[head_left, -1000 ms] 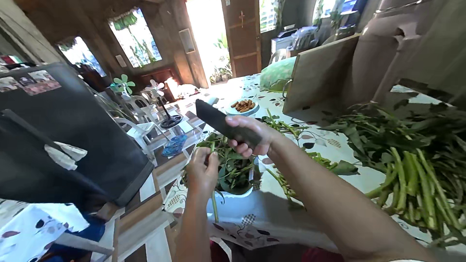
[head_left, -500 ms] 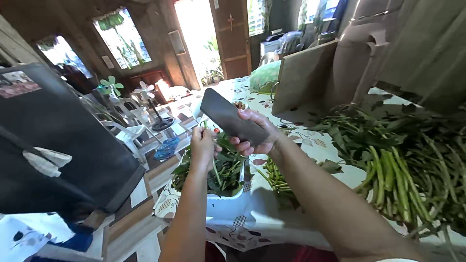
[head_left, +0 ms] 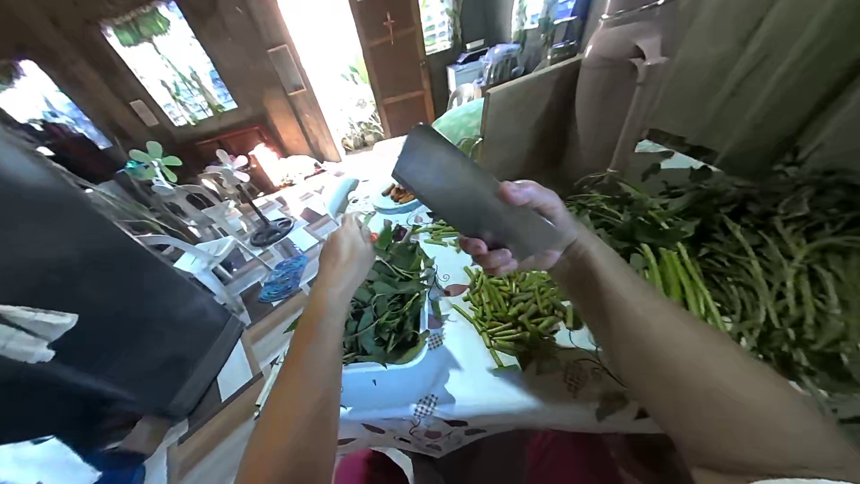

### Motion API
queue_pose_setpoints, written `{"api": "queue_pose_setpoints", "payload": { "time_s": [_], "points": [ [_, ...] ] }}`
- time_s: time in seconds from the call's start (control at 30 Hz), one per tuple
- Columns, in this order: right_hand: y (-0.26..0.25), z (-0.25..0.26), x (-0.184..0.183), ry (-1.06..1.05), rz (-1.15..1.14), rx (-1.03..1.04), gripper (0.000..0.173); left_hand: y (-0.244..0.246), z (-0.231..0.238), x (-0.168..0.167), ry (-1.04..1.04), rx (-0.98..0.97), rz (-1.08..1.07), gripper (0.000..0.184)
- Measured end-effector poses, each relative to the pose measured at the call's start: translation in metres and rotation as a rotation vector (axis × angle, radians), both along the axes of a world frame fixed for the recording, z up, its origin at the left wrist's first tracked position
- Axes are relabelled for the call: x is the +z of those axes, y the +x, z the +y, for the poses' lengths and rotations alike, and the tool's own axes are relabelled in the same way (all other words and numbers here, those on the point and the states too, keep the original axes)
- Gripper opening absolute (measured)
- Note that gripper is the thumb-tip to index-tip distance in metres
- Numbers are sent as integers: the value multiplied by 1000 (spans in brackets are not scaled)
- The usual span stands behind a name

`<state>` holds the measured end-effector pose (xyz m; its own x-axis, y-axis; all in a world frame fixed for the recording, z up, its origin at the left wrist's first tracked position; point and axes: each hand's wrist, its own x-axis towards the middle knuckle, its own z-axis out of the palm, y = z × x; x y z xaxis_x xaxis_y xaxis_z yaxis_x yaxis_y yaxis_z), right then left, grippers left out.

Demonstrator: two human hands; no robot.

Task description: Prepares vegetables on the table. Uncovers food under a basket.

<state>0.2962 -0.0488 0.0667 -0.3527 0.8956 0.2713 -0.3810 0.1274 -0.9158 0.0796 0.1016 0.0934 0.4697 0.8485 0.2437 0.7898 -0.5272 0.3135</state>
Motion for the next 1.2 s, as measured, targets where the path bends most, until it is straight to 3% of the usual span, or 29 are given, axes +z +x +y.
{"api": "queue_pose_setpoints", "payload": {
  "time_s": [0.13, 0.37, 0.5, 0.6, 0.7, 0.8, 0.87, 0.93, 1.07, 1.2],
  "points": [
    [26, -39, -16, -165, -187, -202, 46, 8, 15, -16, -43, -46, 172, 32],
    [41, -59, -30, -253, -398, -245, 46, -6, 1, 12, -3, -91, -55, 26],
    [33, -61, -19, -211, -499, -384, 46, -25, -2, 16, -168, -191, -179, 23],
    [24, -52, -18, -186, -540, -501, 64, -38, -3, 9, -210, -275, -246, 19],
    [0, -40, -13, -192, -484, -631, 67, -39, -2, -6, -145, -343, -168, 20],
    [-25, -25, -11, -170, -288, -656, 36, -36, 4, -18, -173, -243, 62, 21],
    [-32, -15, -13, -151, -183, -602, 33, -40, 10, -21, -228, -183, 175, 23],
    [-35, -4, -15, -152, -146, -565, 35, -45, 12, -21, -249, -172, 144, 22],
    [-39, 16, -27, -181, -69, -579, 35, -26, -2, -13, -54, -145, -96, 24],
    [-32, 13, -37, -196, -20, -696, 31, 24, -4, -16, -102, -240, 132, 28]
  ]
}}
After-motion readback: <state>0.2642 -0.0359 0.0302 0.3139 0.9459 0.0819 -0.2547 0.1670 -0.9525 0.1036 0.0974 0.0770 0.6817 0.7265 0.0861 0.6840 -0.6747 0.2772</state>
